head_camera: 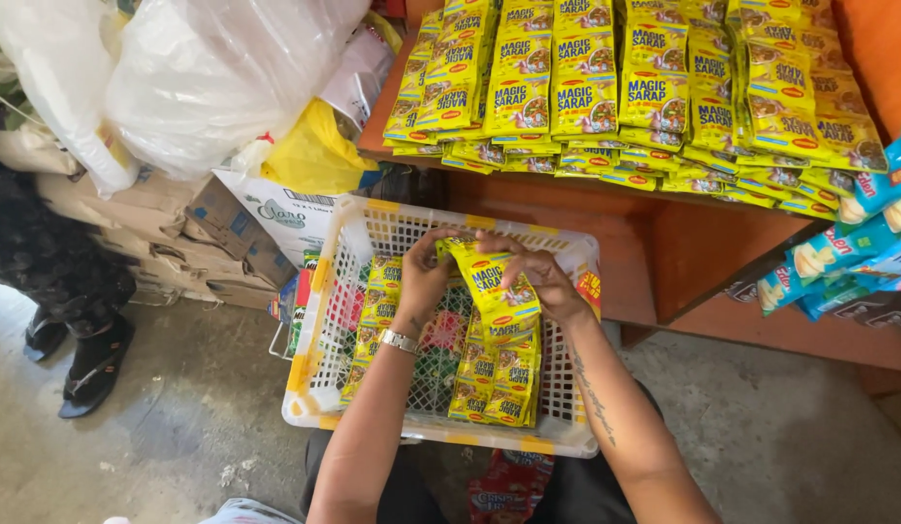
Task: Organizing and stocking seasoning packets and snack bags on grocery store shelves.
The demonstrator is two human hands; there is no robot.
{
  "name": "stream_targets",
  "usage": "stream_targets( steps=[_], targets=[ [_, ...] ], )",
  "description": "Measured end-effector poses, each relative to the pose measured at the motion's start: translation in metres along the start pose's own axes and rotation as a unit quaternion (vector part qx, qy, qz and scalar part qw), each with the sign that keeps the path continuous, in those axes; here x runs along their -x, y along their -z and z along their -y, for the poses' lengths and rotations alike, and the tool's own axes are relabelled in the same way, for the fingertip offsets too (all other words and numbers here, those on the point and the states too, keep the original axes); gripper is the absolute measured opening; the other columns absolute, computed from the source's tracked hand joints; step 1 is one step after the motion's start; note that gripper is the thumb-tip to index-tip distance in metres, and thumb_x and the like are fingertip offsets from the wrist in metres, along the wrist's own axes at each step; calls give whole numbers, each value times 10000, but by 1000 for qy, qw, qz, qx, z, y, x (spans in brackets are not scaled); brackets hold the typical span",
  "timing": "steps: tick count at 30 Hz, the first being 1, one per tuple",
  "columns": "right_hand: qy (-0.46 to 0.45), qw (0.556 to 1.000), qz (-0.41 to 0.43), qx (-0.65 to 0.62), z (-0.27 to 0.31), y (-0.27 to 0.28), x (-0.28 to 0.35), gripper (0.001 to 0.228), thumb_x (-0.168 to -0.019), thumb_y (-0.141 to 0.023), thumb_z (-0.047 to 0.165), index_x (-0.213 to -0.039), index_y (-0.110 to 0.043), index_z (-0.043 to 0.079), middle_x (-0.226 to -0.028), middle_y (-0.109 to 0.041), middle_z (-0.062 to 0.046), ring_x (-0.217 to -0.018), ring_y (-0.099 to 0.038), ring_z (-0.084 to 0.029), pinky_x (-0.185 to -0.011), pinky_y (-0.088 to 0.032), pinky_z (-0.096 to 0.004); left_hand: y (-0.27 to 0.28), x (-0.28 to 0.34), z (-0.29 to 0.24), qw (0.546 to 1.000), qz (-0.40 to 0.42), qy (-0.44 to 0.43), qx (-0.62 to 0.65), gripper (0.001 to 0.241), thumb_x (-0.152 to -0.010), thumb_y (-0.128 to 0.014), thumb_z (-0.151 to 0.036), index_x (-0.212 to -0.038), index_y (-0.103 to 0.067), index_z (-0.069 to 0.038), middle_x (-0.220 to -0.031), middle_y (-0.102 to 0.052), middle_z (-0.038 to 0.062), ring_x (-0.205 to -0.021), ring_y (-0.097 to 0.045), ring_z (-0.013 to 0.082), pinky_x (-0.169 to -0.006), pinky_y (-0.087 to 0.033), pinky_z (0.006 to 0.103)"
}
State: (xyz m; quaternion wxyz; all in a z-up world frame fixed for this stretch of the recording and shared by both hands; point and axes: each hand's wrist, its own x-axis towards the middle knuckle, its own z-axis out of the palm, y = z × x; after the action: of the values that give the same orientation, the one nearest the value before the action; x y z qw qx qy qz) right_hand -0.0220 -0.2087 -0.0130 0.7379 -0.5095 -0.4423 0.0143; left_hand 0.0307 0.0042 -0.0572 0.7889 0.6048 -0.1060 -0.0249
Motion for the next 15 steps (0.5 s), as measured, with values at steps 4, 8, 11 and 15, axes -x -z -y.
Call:
stream_targets(
  steps=[4, 8, 11, 15],
  targets=[
    [-74, 990, -110, 41, -6, -4, 2, 515, -832, -777, 55, -1321, -637, 139, -1609, -420, -64, -1525, -343, -272, -1227, -337, -470, 0, 3, -19, 995, -9, -101, -11, 341, -935, -622, 146, -1228, -649, -25, -1178, -716, 50, -1016, -696, 129, -846, -603, 270],
    [-177, 957, -189, -130, -19, 8, 9, 646, -945, -670, 137, -1555, -464, 93, -1536, -485, -168, -1391, -444, -342, -1108, -465, -471, -9, 14, -54, 994, -75, -65, -40, 357, -931, -559, 153, -1229, -644, -25, -1100, -709, 43, -856, -693, 139, -692, -571, 253],
    [-261, 934, -238, -58, -14, -9, -1, 648, -993, -555, 283, -1597, -370, 141, -1564, -353, -80, -1382, -398, -282, -1025, -535, -480, -14, 18, -60, 981, -66, -161, -81, 396, -887, -512, 202, -1193, -648, -9, -1178, -687, 27, -934, -681, 102, -709, -535, 214],
    [-215, 942, -186, 179, -22, -25, -2, 628, -1061, -520, 395, -1592, -368, 96, -1565, -476, -102, -1440, -443, -223, -1163, -386, -360, -21, 24, -58, 966, -23, -203, -159, 431, -821, -515, 241, -1147, -687, 17, -1176, -655, 60, -950, -623, 106, -738, -478, 210]
  ],
)
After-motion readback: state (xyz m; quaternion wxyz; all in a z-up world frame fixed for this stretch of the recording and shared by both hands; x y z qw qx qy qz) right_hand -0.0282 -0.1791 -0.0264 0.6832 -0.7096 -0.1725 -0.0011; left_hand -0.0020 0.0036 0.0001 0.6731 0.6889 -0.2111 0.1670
